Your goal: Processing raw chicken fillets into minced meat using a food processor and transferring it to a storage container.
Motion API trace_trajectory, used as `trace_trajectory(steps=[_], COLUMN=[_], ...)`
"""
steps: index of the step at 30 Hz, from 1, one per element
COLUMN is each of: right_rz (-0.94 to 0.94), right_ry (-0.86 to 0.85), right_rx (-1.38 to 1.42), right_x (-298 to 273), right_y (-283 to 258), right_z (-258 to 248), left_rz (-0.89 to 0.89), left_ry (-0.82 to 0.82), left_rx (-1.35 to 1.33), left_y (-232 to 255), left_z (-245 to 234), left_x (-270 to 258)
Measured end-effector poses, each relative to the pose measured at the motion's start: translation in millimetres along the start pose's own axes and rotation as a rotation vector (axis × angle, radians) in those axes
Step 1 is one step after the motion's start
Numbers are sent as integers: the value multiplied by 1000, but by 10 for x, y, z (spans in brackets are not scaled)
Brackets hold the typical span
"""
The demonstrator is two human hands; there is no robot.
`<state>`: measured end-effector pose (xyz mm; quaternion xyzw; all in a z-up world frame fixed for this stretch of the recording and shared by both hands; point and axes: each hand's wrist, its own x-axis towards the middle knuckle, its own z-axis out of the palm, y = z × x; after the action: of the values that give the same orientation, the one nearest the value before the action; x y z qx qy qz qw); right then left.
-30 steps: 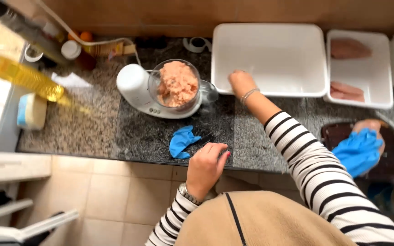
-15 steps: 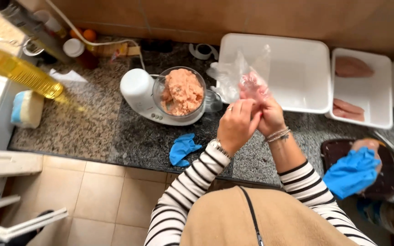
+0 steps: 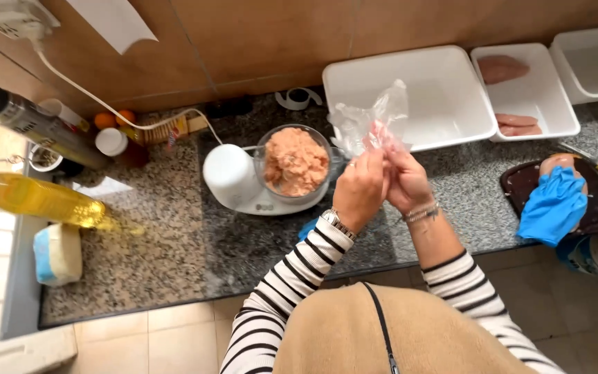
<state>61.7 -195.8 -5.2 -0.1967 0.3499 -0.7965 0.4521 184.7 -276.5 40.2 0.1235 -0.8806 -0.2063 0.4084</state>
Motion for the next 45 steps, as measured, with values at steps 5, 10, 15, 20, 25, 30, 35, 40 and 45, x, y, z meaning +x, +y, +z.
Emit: trace_trajectory(steps=[5, 10, 15, 20, 25, 30, 35, 40, 45], right_rz=[-154, -192, -112, -134, -99, 136, 218, 156, 382], right_ry=[92, 389, 2, -26, -191, 41, -170, -197, -629], right_rx=[268, 392, 672, 314, 379, 402, 447, -42, 593], right_x=[115, -84, -120, -172, -133, 166, -112, -157, -200], right_y=[442, 271, 406, 113, 106, 308, -147, -379, -383], right_z=[-465, 397, -21, 404, 135, -669, 290, 688, 611], left_rz=[125, 225, 113, 138, 147, 227, 232, 288, 401], left_ry=[-117, -84, -168, -121, -73, -120, -148, -51, -170], left_rx=[-112, -220, -163, -296, -259, -144, -89, -107, -77], left_y=[-196, -200, -96, 68, 170, 295, 376, 469, 447], left_z=[-147, -399, -469, -383, -253, -147, -132, -214, -171], left_x=[-324, -379, -399, -439, -457, -456, -517, -454, -482])
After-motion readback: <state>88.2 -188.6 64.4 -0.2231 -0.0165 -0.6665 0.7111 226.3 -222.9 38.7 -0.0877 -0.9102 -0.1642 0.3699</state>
